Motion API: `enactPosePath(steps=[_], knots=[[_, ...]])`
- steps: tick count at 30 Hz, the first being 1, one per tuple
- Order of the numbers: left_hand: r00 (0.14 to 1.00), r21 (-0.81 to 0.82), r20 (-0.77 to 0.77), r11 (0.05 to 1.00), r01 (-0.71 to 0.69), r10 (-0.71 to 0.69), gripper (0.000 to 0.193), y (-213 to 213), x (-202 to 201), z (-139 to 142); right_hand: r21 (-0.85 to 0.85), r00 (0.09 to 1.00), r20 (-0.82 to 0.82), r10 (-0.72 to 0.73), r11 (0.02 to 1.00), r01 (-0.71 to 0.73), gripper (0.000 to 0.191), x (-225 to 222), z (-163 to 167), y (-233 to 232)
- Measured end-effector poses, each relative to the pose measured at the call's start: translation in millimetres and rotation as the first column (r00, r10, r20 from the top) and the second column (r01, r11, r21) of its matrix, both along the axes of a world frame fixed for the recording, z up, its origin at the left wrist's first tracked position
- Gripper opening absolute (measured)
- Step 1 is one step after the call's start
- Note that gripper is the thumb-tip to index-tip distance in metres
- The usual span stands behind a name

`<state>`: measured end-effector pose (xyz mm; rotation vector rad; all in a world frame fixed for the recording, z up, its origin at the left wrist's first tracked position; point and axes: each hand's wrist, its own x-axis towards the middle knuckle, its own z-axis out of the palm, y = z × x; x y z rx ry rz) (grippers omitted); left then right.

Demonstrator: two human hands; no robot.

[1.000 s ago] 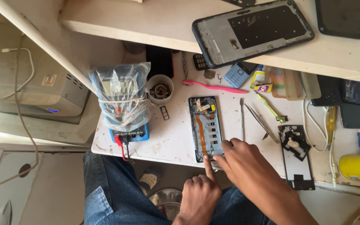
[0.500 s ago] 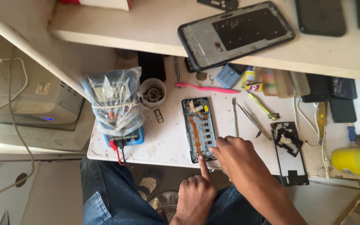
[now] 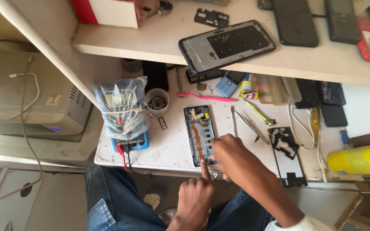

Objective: The person repairs a disassembled smartphone at a workbench, using tweezers and a screwdriver to work on the internal board and components while the phone is connected to a multimeter. They reposition the phone chassis, pick up small parts, and handle tools to probe and adjust the internals.

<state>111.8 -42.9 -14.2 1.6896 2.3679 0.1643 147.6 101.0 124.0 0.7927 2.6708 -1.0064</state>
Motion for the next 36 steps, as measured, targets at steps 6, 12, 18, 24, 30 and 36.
enactPosePath(steps=[6,12,18,24,30,36], knots=[[0.998,0.011,0.012,0.998,-0.06,0.06,0.079,8.3,-5.5,8.9,-0.015,0.991,0.128,0.036,0.999,-0.035,0.011,-22.1,17.1,4.0],[0.952,0.029,0.236,0.977,-0.209,0.196,0.066,9.7,-18.2,15.3,0.043,1.0,0.016,-0.007,0.999,0.007,0.013,-16.8,16.0,-2.9],[0.944,0.257,0.282,0.934,-0.248,0.173,0.018,9.5,-44.2,11.4,0.112,0.996,0.088,-0.014,0.994,0.004,0.009,-24.3,9.5,-5.5],[0.932,0.263,0.312,0.926,-0.27,0.184,0.012,12.7,-47.0,4.6,0.257,0.999,-0.019,0.049,0.965,-0.043,0.009,-23.6,-7.1,-5.8],[0.921,0.276,0.341,0.916,-0.291,0.19,0.012,9.6,-46.2,5.3,0.256,0.996,-0.065,0.063,0.966,-0.044,0.013,-18.0,-18.9,2.3],[0.947,0.299,0.289,0.927,-0.227,0.139,0.024,4.5,-54.0,8.4,0.255,0.951,-0.288,0.113,0.966,-0.037,0.016,-1.6,-25.9,3.7]])
